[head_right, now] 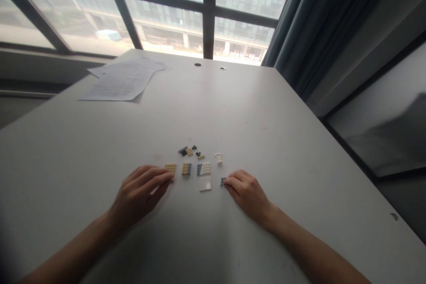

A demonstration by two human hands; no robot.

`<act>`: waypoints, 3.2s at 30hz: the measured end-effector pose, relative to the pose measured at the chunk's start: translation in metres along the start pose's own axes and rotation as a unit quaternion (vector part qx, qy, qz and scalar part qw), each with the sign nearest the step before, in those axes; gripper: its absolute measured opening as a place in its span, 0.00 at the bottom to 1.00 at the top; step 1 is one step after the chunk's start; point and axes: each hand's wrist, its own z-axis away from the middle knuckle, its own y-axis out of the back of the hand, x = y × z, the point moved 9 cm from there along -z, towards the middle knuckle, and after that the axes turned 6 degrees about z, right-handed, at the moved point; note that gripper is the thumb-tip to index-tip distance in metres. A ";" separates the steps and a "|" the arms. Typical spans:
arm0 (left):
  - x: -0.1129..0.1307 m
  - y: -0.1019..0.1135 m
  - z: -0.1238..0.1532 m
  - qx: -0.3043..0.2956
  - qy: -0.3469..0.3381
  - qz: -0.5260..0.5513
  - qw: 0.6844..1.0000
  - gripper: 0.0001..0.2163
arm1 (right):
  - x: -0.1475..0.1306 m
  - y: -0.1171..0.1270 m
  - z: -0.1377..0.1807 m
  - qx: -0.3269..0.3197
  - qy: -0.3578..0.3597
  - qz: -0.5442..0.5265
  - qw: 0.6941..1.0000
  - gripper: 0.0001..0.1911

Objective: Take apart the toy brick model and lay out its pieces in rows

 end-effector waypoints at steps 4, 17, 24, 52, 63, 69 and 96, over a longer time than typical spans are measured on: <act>-0.003 0.001 0.002 0.009 0.000 0.004 1.000 0.08 | -0.002 0.000 0.001 -0.003 0.006 -0.010 1.000 0.08; -0.009 0.000 0.004 0.011 0.017 0.005 1.000 0.07 | -0.016 -0.004 0.001 0.013 0.044 0.046 0.998 0.10; -0.009 0.000 0.005 0.013 0.012 0.016 1.000 0.08 | -0.012 -0.010 -0.008 0.007 0.064 0.056 0.996 0.11; -0.007 -0.001 0.006 0.014 0.006 0.032 0.999 0.08 | -0.014 -0.007 -0.020 0.033 0.100 0.056 0.993 0.08; -0.005 -0.002 0.005 0.012 0.003 0.033 0.999 0.07 | -0.080 -0.022 0.015 -0.031 0.181 0.013 0.983 0.09; -0.004 -0.002 0.006 0.011 0.002 0.022 1.000 0.05 | -0.100 -0.047 -0.022 -0.041 0.196 0.074 0.977 0.11; -0.004 -0.004 0.006 0.009 0.001 0.028 1.000 0.06 | -0.029 0.000 -0.075 0.056 0.031 0.020 0.998 0.06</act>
